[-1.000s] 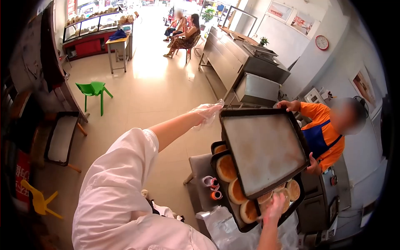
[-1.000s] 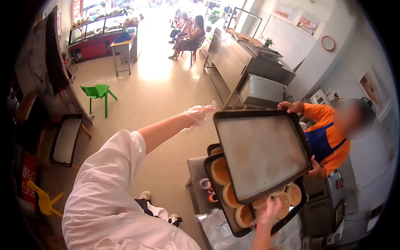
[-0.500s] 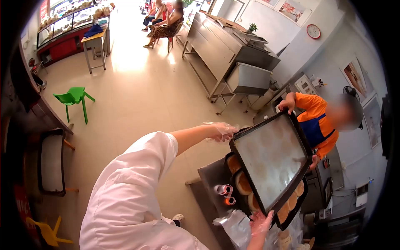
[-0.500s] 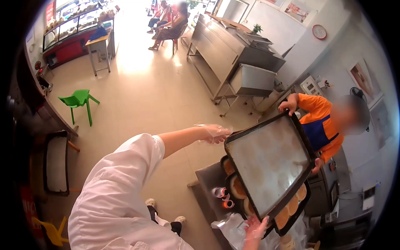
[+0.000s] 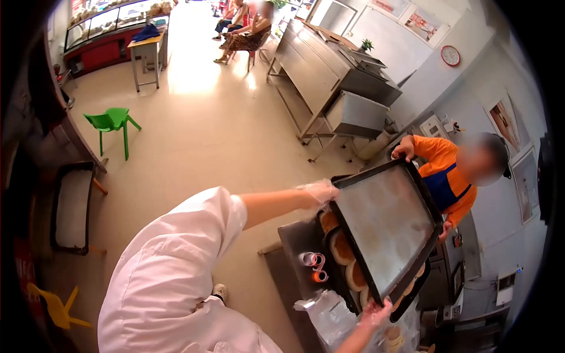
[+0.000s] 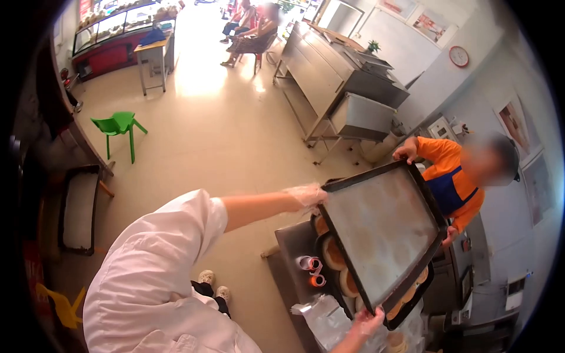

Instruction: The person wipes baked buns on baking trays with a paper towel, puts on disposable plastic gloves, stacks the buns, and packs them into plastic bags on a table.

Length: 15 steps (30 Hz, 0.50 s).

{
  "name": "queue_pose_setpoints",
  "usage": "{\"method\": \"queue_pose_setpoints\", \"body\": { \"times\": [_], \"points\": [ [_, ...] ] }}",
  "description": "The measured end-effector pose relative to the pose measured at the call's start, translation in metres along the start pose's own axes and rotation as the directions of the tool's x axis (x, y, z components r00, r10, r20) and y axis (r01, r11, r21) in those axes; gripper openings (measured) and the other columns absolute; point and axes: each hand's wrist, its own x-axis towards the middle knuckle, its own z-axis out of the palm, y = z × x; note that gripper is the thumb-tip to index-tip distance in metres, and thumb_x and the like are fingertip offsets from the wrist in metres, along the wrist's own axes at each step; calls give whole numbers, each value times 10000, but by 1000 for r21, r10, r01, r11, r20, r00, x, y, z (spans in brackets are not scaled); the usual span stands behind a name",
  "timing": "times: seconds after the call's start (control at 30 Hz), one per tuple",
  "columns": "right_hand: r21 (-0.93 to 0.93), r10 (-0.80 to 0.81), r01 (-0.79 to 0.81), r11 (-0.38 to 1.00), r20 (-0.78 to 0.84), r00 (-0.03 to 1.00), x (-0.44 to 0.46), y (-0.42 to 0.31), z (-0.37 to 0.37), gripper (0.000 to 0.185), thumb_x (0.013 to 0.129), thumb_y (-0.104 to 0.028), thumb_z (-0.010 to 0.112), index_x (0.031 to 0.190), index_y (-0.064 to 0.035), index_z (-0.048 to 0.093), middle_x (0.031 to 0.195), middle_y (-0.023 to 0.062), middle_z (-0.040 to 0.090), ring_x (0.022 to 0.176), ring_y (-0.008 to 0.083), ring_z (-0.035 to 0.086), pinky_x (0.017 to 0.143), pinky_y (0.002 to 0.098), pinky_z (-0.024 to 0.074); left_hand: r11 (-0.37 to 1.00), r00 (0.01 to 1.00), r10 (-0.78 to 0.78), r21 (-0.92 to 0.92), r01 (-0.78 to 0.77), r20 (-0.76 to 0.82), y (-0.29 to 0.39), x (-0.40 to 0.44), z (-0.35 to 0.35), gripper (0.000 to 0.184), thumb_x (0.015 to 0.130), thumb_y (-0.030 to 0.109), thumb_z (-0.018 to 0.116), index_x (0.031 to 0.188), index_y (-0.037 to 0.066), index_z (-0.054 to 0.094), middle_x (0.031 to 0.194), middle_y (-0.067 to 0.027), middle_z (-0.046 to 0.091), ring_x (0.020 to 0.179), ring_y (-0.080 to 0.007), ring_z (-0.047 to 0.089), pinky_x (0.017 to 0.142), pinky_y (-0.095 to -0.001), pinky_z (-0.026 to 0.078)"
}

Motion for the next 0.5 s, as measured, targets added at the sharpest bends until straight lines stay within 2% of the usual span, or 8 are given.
{"method": "queue_pose_setpoints", "body": {
  "times": [0.03,0.07,0.13,0.2,0.27,0.33,0.43,0.5],
  "points": [
    [79,-51,52,995,-18,999,4,6,-14,300,825,-331,604,999,-87,622,749,14,635,593,124,598,472,223,454,987,984,-61,135,85,-170,11,-22,8,375,783,367,579,728,-1,623,712,-122,607,666,-202,565,621,-369,436],
    [40,-51,52,998,-25,998,-8,-1,-19,295,824,-322,604,993,-80,622,772,15,640,628,127,613,489,228,472,988,989,-99,109,110,-107,15,-41,5,328,764,340,605,785,14,634,705,-102,595,664,-208,546,621,-353,434],
    [151,-79,94,984,-103,992,-55,-20,8,261,825,-300,595,959,-77,616,807,27,642,661,134,621,504,238,487,966,949,-212,-198,167,-235,16,-88,8,267,769,295,627,849,40,626,727,-79,575,687,-193,536,632,-337,438],
    [128,-64,65,990,-14,998,-51,-7,-12,242,823,-291,592,935,-77,612,822,32,642,663,140,616,505,247,487,938,931,-277,-277,209,-236,-14,-129,-6,183,794,215,628,871,50,608,793,-47,571,758,-162,538,655,-323,447],
    [105,-71,60,993,97,993,-46,6,-23,224,820,-282,589,911,-78,609,838,37,641,665,145,612,507,255,486,957,924,-171,-282,73,-343,-34,-192,-25,163,823,172,607,913,38,586,859,-34,589,828,-133,547,715,-310,458],
    [-75,22,5,997,356,934,-52,22,-16,197,818,-273,582,874,-85,603,849,33,637,658,144,593,507,260,470,836,892,-98,-523,-166,-441,-98,-243,-48,172,831,105,581,984,26,584,891,-17,597,869,-135,556,780,-301,462],
    [-258,89,3,966,346,934,-132,35,54,185,806,-263,589,868,-90,611,826,25,636,618,145,574,475,276,438,967,699,-116,-239,-82,-705,-113,-350,-82,150,858,88,545,1000,55,580,917,-29,614,864,-138,565,813,-305,468],
    [-288,188,-54,956,461,867,-158,69,80,181,799,-252,600,863,-83,622,788,26,630,605,148,578,479,276,450,924,569,-255,-371,-95,-781,-109,-425,-92,113,878,61,509,965,63,582,940,-46,627,851,-140,574,801,-310,476]
  ]
}}
